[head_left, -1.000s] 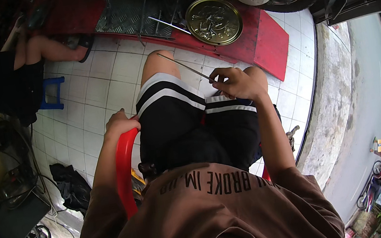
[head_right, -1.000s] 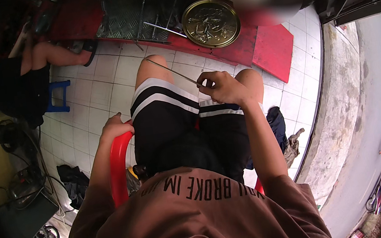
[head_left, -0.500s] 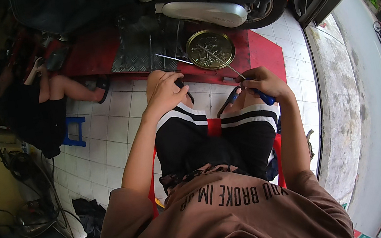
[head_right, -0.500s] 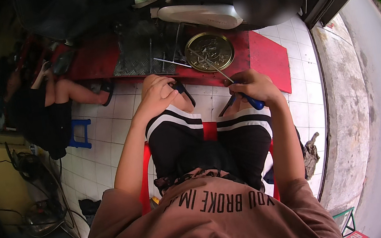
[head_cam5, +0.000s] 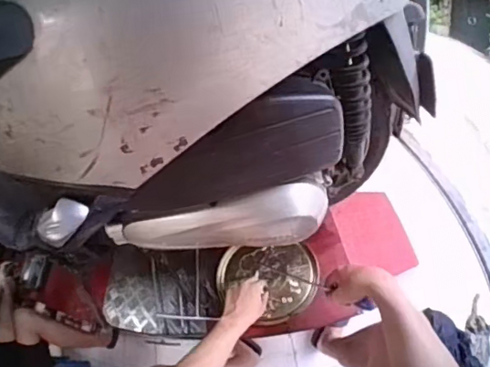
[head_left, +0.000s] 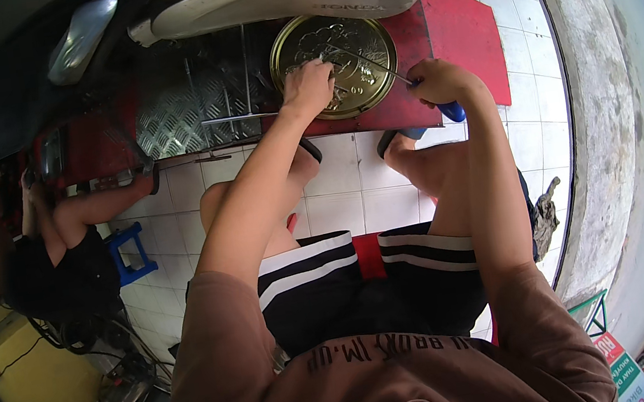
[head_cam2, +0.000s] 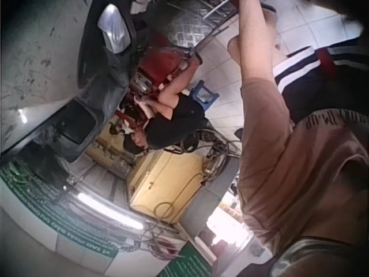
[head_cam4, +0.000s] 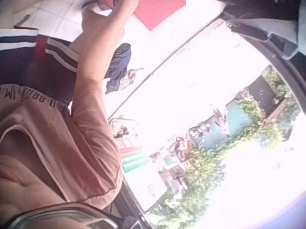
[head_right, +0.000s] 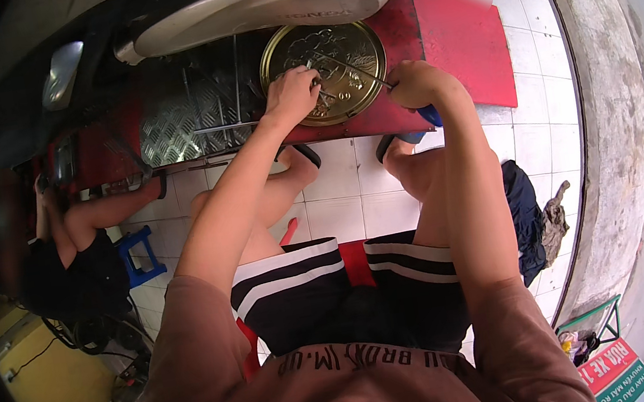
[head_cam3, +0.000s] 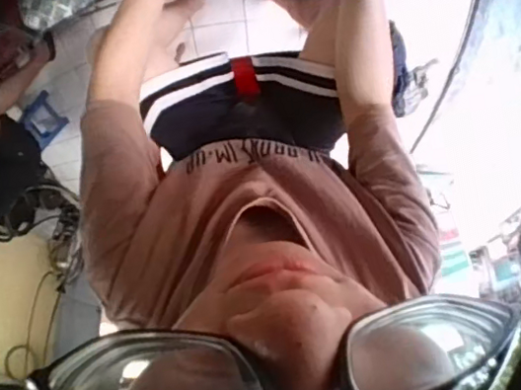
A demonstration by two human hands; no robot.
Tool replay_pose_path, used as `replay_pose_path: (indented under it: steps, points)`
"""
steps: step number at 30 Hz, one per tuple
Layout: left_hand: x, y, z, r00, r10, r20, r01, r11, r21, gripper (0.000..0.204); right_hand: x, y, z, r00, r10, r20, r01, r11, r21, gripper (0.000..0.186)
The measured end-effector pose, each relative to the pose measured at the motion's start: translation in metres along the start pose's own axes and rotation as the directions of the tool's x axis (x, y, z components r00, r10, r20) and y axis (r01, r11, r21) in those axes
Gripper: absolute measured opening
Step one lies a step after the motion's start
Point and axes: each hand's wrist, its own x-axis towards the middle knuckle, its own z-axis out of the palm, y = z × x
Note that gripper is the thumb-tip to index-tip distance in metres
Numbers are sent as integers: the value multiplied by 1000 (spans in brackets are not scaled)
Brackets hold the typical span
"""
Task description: The person is working on the underside of a white motorcycle, using a blue-handled screwdriver to adjust components near the engine. They also use a T-handle wrench to tighten or loosen bolts on the motorcycle's frame.
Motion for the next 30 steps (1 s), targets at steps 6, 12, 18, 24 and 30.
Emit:
replay_pose_path:
  steps: [6, 12, 18, 24, 30]
  points:
    - [22, 0, 33, 988, 69, -136, -46, 985, 164, 16, -3, 8, -11, 999, 0, -32, 2, 999, 48, 34]
    - [12, 13, 7, 973, -148, -175, 130, 985, -110, 10, -8, 17, -13, 997, -63, -35, 67, 989, 131, 37]
    - [-40, 3, -82, 905, -420, 72, 263, 417, -870, 9, -11, 18, -2, 982, -157, -103, 168, 981, 102, 30]
    - [-78, -36, -104, 821, -557, 123, -124, -384, -915, 12, -9, -22, 16, 891, -404, -205, 445, 868, 222, 38]
    - [-72, -41, -113, 828, -546, 127, -198, -497, -845, 12, -12, -53, 25, 842, -406, -356, 487, 855, 176, 38]
